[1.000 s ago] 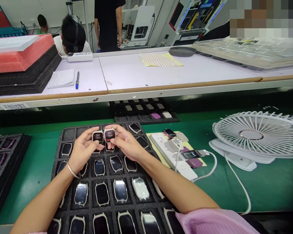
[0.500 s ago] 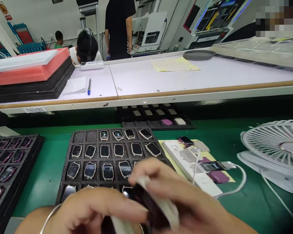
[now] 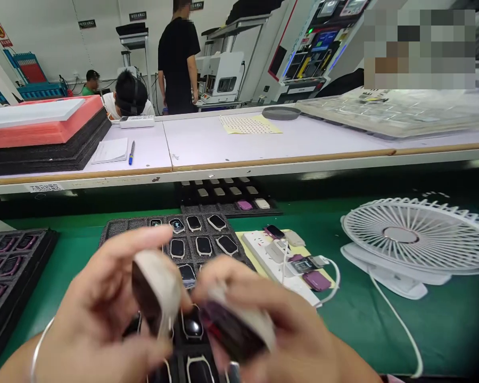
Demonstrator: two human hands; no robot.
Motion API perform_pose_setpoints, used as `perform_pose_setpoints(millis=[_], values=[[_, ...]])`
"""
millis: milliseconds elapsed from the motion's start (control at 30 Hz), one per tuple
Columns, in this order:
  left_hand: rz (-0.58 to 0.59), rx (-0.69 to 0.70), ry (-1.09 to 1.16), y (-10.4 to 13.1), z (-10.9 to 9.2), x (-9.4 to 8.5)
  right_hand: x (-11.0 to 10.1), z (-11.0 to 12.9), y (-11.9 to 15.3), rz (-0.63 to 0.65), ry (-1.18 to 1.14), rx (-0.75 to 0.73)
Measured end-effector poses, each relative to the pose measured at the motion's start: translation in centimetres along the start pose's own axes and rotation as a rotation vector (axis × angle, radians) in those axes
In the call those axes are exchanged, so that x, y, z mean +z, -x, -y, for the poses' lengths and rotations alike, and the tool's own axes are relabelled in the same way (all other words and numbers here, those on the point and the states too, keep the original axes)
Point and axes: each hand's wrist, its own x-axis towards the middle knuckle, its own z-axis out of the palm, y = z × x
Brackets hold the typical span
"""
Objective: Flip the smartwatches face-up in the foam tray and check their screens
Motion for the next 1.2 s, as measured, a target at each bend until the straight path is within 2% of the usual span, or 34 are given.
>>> perform_pose_setpoints(millis=[67, 167, 267, 333, 467, 600, 833, 1033, 1200], values=[[-0.044, 0.025, -0.027, -2.2, 1.5, -0.5, -1.1, -0.6, -2.2, -0.124, -0.161, -0.071], [-0.156, 0.016, -0.031, -4.9, 4.8, -1.8, -3.0, -2.0, -4.6, -0.350, -0.300, 0.047], [-0.269, -0.103, 0.014, -6.5, 7.6, -3.1, -4.6, -3.3, -6.1, -0.403, -0.389, 0.192], [-0.322, -0.197, 0.056, -6.9, 8.5, -3.8, -5.4, -3.7, -7.1, -0.399, -0.411, 0.238], [-0.401, -0.227, 0.165, -7.0, 8.5, -4.6, -5.8, -3.5, -9.2, -0.387, -0.399, 0.239], [-0.395, -0.240, 0.261, -6.7, 8.6, -4.9, -5.6, -3.9, -10.2, -0.402, -0.352, 0.172], [-0.327, -0.235, 0.217, -6.4, 10.0, -5.2, -6.0, -6.3, -9.1, -0.378, -0.265, 0.159], [-0.320, -0.194, 0.152, -6.6, 10.7, -5.7, -6.5, -6.5, -8.8, -0.343, -0.178, 0.078], [-0.267, -0.171, 0.079, -6.6, 11.3, -5.8, -6.6, -6.9, -8.5, -0.335, -0.107, 0.060]])
